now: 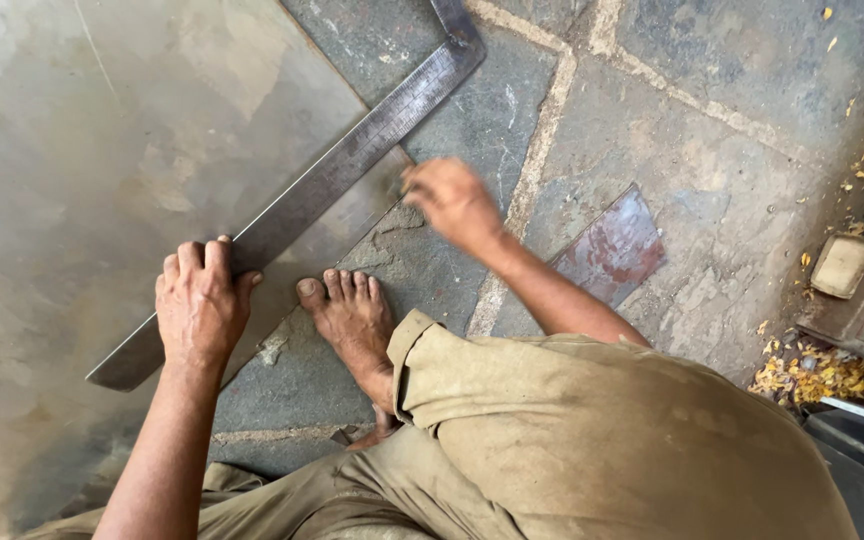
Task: The person sits on the floor and uses a metal ruler and a small scraping tool to scrape the surface of a large metal sheet. They repeatedly reposition the ruler and scrape along its edge, creating visible marks on the metal.
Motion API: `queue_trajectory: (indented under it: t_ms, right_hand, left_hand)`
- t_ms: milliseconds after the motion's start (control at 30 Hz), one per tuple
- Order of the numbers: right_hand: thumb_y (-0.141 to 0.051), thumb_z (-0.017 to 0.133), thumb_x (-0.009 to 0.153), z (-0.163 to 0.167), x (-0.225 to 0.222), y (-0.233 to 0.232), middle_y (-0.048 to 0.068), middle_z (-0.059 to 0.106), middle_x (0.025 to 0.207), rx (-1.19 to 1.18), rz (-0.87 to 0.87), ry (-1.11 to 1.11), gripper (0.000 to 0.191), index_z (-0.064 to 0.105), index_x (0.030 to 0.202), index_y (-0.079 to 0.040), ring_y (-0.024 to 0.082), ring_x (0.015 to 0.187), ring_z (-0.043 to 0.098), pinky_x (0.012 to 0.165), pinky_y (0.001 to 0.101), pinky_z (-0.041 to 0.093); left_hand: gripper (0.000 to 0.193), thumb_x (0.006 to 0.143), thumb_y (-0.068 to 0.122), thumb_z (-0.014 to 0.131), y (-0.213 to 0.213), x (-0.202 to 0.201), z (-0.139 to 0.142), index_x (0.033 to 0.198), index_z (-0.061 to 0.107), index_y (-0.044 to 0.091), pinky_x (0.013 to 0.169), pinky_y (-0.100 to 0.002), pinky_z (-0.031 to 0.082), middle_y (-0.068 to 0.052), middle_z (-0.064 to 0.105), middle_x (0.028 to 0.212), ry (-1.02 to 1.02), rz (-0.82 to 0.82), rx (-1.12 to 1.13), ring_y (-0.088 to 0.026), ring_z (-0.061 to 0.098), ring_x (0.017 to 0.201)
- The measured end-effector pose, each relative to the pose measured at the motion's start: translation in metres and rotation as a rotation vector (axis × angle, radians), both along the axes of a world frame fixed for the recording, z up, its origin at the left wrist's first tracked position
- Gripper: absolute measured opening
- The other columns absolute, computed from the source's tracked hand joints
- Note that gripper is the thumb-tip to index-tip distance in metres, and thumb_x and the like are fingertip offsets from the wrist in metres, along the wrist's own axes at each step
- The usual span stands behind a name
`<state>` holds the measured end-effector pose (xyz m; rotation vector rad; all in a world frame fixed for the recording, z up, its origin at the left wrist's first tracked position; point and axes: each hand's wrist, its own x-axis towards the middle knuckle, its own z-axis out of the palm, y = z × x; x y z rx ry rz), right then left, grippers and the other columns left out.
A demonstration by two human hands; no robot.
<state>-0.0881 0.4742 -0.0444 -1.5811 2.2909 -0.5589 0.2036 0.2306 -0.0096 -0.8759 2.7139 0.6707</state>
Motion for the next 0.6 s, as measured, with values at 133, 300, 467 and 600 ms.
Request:
queue_trajectory:
  t_ms: [133, 300, 467, 600]
  right_hand:
    - [-0.025, 0.072, 0.099, 0.01, -0.036, 0.006, 0.012, 0.073, 0.116, 0.09, -0.249, -0.08, 0.024, 0.073, 0.112, -0.006, 0.024, 0.108, 0.068, 0.094, 0.0374, 0.056]
    - [-0.024, 0.074, 0.097, 0.009, -0.016, 0.005, 0.012, 0.073, 0.115, 0.177, -0.068, -0.104, 0.025, 0.074, 0.114, -0.004, 0.024, 0.104, 0.066, 0.09, 0.0374, 0.054]
    - [-0.019, 0.078, 0.095, -0.001, 0.016, -0.012, 0.009, 0.072, 0.114, 0.029, 0.079, 0.021, 0.029, 0.074, 0.121, -0.006, 0.018, 0.098, 0.064, 0.087, 0.0356, 0.053]
    - [-0.017, 0.077, 0.094, -0.003, 0.021, -0.03, 0.007, 0.073, 0.116, 0.002, 0.077, 0.02, 0.028, 0.074, 0.12, -0.007, 0.019, 0.098, 0.063, 0.088, 0.0351, 0.052]
  left_hand:
    - [0.058, 0.086, 0.038, 0.08, 0.001, 0.001, -0.003, 0.133, 0.064, 0.006, 0.092, -0.048, 0.049, -0.016, 0.061, 0.114, 0.011, 0.014, 0.005, -0.035, 0.06, 0.11]
    - [0.059, 0.086, 0.038, 0.081, 0.001, 0.001, -0.006, 0.133, 0.064, 0.006, 0.092, -0.048, 0.049, -0.016, 0.061, 0.115, 0.027, 0.027, 0.006, -0.035, 0.06, 0.11]
    - [0.059, 0.085, 0.039, 0.082, 0.001, 0.002, -0.006, 0.132, 0.064, 0.006, 0.092, -0.048, 0.048, -0.016, 0.06, 0.115, 0.014, 0.034, 0.009, -0.035, 0.059, 0.111]
    - [0.06, 0.086, 0.039, 0.082, 0.003, 0.002, -0.006, 0.133, 0.064, 0.006, 0.092, -0.048, 0.048, -0.016, 0.06, 0.115, 0.009, 0.036, 0.01, -0.035, 0.059, 0.111]
